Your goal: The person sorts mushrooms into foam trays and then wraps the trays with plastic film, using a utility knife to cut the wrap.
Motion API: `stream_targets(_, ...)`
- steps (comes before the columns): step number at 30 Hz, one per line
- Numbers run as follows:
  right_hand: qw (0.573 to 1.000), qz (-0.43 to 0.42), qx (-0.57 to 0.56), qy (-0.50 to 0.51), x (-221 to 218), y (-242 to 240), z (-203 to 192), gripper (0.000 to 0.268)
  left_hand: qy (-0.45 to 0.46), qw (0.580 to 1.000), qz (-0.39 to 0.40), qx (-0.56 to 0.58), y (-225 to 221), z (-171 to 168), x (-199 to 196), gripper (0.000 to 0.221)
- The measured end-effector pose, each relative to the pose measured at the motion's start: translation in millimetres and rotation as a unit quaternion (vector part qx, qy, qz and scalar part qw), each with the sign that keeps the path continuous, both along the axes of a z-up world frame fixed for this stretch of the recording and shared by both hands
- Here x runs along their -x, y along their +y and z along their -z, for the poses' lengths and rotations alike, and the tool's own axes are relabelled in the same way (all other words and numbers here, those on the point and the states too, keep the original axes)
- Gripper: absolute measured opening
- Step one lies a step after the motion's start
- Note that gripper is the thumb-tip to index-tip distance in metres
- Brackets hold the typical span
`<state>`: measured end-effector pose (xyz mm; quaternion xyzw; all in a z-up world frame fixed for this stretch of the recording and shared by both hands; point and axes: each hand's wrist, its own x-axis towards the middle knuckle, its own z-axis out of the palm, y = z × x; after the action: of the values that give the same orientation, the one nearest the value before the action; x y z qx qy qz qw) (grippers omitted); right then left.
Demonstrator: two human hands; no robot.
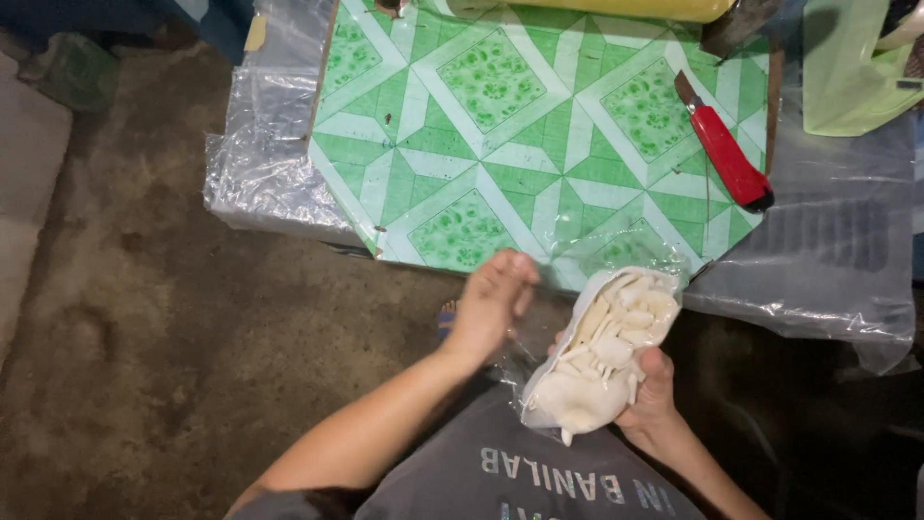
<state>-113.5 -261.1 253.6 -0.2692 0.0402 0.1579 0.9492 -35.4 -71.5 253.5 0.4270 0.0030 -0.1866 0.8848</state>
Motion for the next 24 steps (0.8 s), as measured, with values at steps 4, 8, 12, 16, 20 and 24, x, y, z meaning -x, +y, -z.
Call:
stream_targets(4, 0.999, -0.018, -0.031, -0.015, -0.4, -11.9, 27.9, 0.094, -0.025, 0.997, -0.037, -0.068, -46.8, 31.0, 16.0, 0.025)
stream_targets(8, 0.982, 0.129, 0.137, -0.011, 3.3, -36.7, 82.1, 0.112, -0.029, 0.996, -0.065, -0.049, -63.0, 41.9, 15.7, 0.023)
stream_targets(12, 0.961, 0.129, 0.221, -0.101, -18.8, -17.1, 53.9, 0.104, -0.113, 0.99, -0.076, -0.016, -57.2, -2.0, 18.7, 0.028)
stream_targets(16, 0.912, 0.131, 0.374, -0.109, -24.8, -48.3, 81.3, 0.085, -0.042, 0.991, 0.089, -0.093, -45.7, -31.4, 22.0, 0.054)
stream_targets(20, 0.813, 0.126, 0.557, -0.112, -29.3, -78.1, 107.1, 0.065, 0.111, 0.929, 0.257, -0.243, -31.6, -94.9, -2.8, 0.097)
stream_targets(24, 0.925, 0.079, 0.371, 0.017, -44.9, -10.1, -3.3, 0.062, -0.04, 0.889, 0.243, -0.385, -8.1, -63.7, -57.8, 0.085)
